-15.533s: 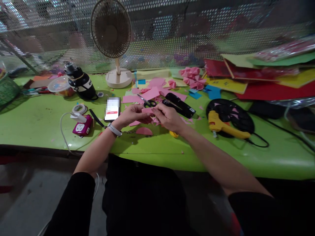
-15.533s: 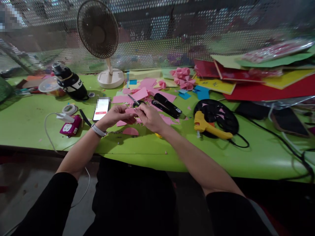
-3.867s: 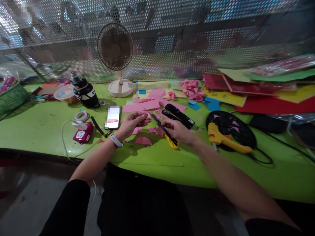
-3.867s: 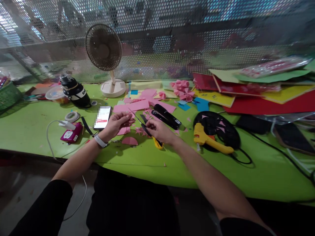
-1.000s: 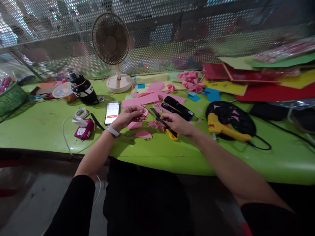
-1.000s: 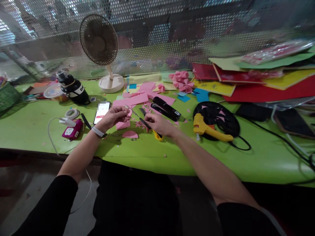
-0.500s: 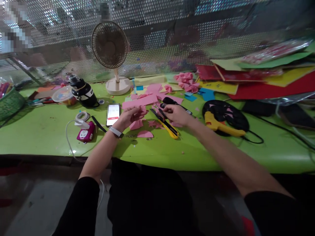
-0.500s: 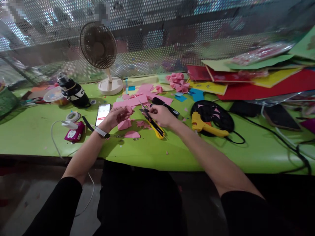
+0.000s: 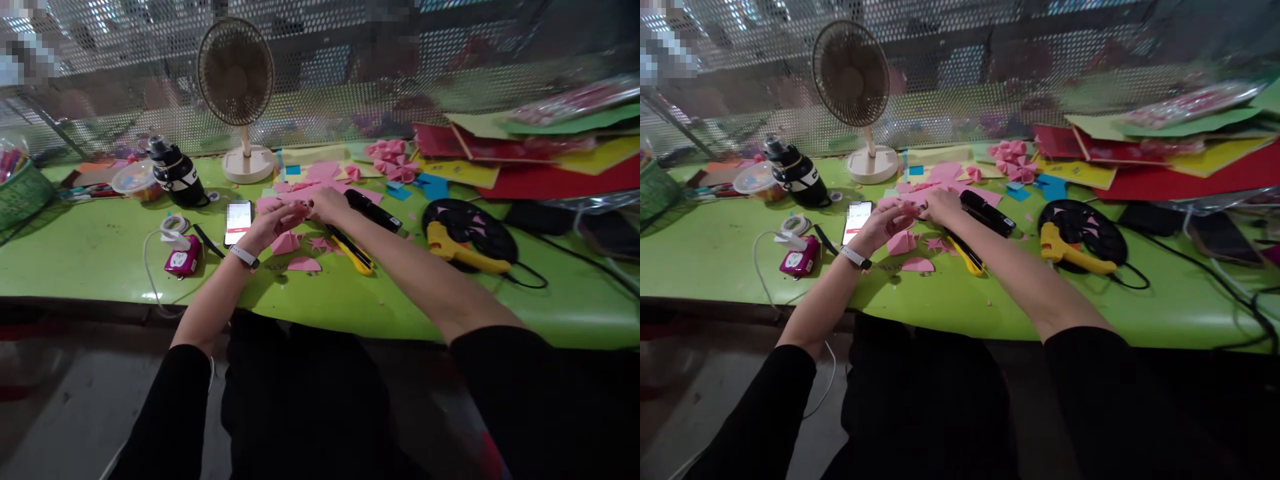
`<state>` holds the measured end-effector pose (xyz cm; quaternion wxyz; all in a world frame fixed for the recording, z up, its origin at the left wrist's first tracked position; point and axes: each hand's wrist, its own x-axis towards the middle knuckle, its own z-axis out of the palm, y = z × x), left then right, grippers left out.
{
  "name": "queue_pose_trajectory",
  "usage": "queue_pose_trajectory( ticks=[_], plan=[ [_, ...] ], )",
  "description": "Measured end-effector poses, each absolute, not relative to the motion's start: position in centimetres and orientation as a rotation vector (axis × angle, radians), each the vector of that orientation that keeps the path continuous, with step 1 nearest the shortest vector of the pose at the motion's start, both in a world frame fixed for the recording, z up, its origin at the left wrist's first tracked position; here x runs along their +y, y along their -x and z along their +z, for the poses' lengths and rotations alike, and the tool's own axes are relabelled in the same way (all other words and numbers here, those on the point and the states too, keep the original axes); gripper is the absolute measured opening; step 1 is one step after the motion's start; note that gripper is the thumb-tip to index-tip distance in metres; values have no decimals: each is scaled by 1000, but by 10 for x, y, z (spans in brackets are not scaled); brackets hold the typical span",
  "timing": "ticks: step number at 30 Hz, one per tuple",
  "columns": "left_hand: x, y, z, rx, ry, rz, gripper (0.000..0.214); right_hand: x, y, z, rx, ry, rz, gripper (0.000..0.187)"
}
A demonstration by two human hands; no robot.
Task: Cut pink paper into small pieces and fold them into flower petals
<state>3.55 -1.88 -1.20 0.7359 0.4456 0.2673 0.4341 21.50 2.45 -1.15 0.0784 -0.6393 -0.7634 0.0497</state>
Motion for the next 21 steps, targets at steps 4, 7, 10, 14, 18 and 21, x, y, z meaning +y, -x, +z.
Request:
queue_pose_trajectory(
  ticks=[4,7,10,14,18,21],
  plan=[
    [-16,-35,-14,588,-1024,914,24,29,-216,-20,-2280,1973,263,28],
    [-13,-36,-20,608,-1046,913,31,29,-225,-21,-2281,1929,441,28],
    [-12,-39,-25,632,-1062,971,26,13,-235,-15,-2081,1754,553,17],
    [-17,-46,-27,594,-1083,1104,27,-27,-233,-4,-1675,1278,1142,18],
    [-21,-52,-30,582,-1036,1116,30,-52,-222,-7,-1398,984,1434,15],
    [-24,-58,-32,575,-970,1104,20,-52,-218,-20,-1254,917,1507,26]
  ],
)
